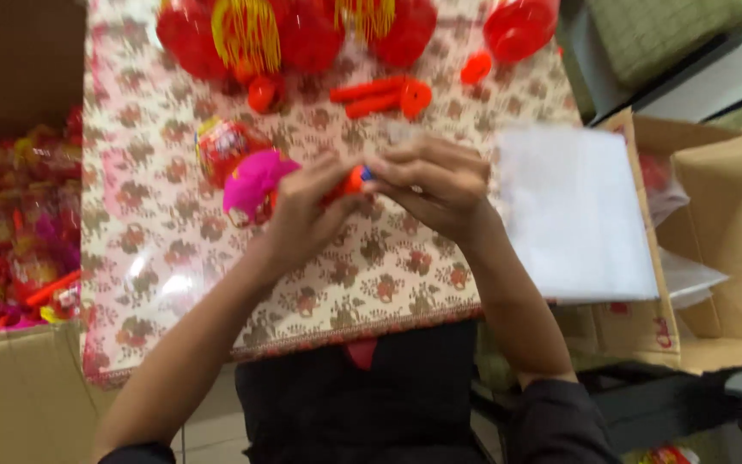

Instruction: Assembling a decorative plastic toy by joining multiple components and attaching a handle.

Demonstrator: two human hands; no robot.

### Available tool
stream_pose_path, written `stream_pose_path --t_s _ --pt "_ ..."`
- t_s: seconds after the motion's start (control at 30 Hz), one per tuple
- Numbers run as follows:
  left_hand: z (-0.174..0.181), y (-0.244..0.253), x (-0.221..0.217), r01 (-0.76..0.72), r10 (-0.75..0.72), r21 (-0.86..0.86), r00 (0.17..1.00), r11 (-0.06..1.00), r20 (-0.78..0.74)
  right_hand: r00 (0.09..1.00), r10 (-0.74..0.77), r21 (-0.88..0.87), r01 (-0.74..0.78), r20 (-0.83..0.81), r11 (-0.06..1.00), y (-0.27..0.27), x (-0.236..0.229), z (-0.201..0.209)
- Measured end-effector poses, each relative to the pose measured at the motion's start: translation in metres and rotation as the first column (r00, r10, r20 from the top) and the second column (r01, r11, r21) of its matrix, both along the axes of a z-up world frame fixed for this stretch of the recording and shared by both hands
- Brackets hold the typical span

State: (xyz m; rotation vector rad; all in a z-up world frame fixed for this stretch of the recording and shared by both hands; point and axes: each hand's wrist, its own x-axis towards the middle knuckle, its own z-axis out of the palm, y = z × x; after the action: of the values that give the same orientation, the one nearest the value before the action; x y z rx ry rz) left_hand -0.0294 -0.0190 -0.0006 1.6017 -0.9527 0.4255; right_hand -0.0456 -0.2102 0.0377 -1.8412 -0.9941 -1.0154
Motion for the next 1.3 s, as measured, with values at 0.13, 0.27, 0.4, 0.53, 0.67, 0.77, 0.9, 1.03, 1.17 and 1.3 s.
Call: stream_pose_path --t_s 0.13,0.27,0.4,0.53,0.67,0.77,0.9,1.03,1.17,1.3 --pt "0.009 0.019 0.006 -0.062 0.061 -0.026 0.997 0.998 -0.044 0.997 0.044 -0.053 -0.047 -0.060 0.997 0.019 0.008 0.002" --pt "0.014 0.039 0.010 -0.033 -0.005 -0.163 0.974 0.986 -0.225 0.935 0.081 -0.046 -0.104 -0.346 0.994 0.020 0.012 -0.031" --pt "0.022 0.046 0.007 0.067 -0.172 -0.321 0.934 0.945 -0.313 0.865 -0.030 -0.431 -0.219 -0.501 0.876 0.027 0.000 -0.024" --pt "0.011 0.045 0.010 0.040 -0.131 -0.295 0.946 0.955 -0.297 0.927 -0.102 -0.645 -0.168 -0.361 0.746 0.036 -0.005 -0.022" --pt "-0.003 0.046 0.018 0.065 -0.170 -0.306 0.928 0.950 -0.332 0.874 -0.242 -0.705 -0.150 -0.423 0.693 0.046 -0.006 -0.003" --pt "-0.011 0.055 0.028 0.025 -0.207 -0.405 0.888 0.914 -0.411 0.822 -0.247 -0.609 -0.146 -0.513 0.779 0.034 0.000 -0.026" --pt "0.016 0.069 0.026 -0.007 -0.241 -0.492 0.866 0.871 -0.439 0.719 -0.434 -0.517 0.121 -0.543 0.847 0.022 0.018 -0.066" --pt "0.030 0.067 0.017 0.036 -0.239 -0.440 0.877 0.897 -0.417 0.668 -0.530 -0.596 0.158 -0.523 0.787 0.036 0.027 -0.071" --pt "0.024 0.064 0.014 0.156 -0.344 -0.387 0.804 0.909 -0.485 0.669 -0.503 -0.512 0.208 -0.547 0.833 0.036 0.036 -0.080" --pt "0.024 0.061 0.016 0.259 -0.429 -0.359 0.707 0.897 -0.562 0.695 -0.211 0.006 0.296 -0.687 0.955 0.033 0.039 -0.062"
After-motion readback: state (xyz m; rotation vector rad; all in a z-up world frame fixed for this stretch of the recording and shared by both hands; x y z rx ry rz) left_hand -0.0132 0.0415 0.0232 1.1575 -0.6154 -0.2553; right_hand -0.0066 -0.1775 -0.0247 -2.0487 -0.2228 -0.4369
